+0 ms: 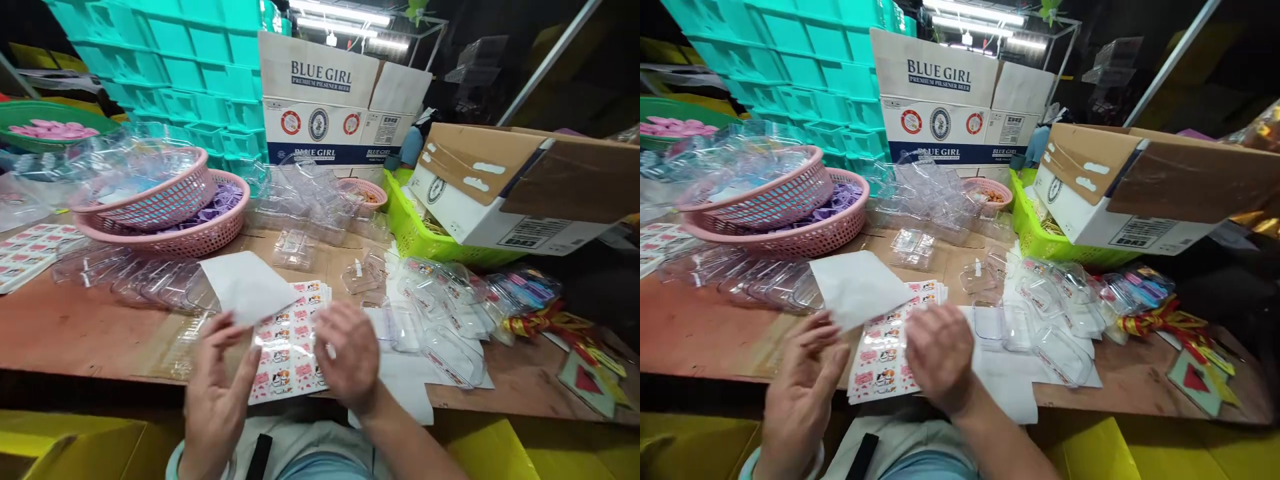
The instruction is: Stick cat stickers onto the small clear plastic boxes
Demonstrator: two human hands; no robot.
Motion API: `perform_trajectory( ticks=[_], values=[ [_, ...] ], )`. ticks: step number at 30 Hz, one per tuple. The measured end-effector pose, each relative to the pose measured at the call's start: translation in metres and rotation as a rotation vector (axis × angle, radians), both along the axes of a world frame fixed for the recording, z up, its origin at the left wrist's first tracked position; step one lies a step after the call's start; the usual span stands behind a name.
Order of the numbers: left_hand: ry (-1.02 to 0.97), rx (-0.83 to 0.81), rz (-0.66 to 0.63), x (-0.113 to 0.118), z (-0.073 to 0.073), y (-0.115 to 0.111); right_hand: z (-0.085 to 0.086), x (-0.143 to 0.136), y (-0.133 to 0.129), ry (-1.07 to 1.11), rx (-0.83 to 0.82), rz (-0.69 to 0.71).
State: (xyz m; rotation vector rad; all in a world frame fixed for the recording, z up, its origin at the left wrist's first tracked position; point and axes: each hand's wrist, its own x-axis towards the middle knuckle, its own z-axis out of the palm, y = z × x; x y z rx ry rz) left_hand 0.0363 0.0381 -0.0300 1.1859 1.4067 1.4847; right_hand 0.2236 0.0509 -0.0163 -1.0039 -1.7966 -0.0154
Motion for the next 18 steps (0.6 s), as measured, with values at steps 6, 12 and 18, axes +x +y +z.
perform_trajectory(
  ticks=[6, 12, 18],
  values=[
    [-0.669, -0.496, -0.342, 0.041, 0.002, 0.000, -0.022, -0.010, -0.022, -0.172, -0.185, 0.116],
    [-0.809, -0.536, -0.431, 0.068, 0.013, 0.014, -0.031, 0.012, -0.032, 0.200, -0.414, -0.108],
    [-0.894, -0.478, -0.234, 0.084, 0.015, 0.011, -0.020, 0.034, -0.022, 0.139, -0.050, -0.311]
  ],
)
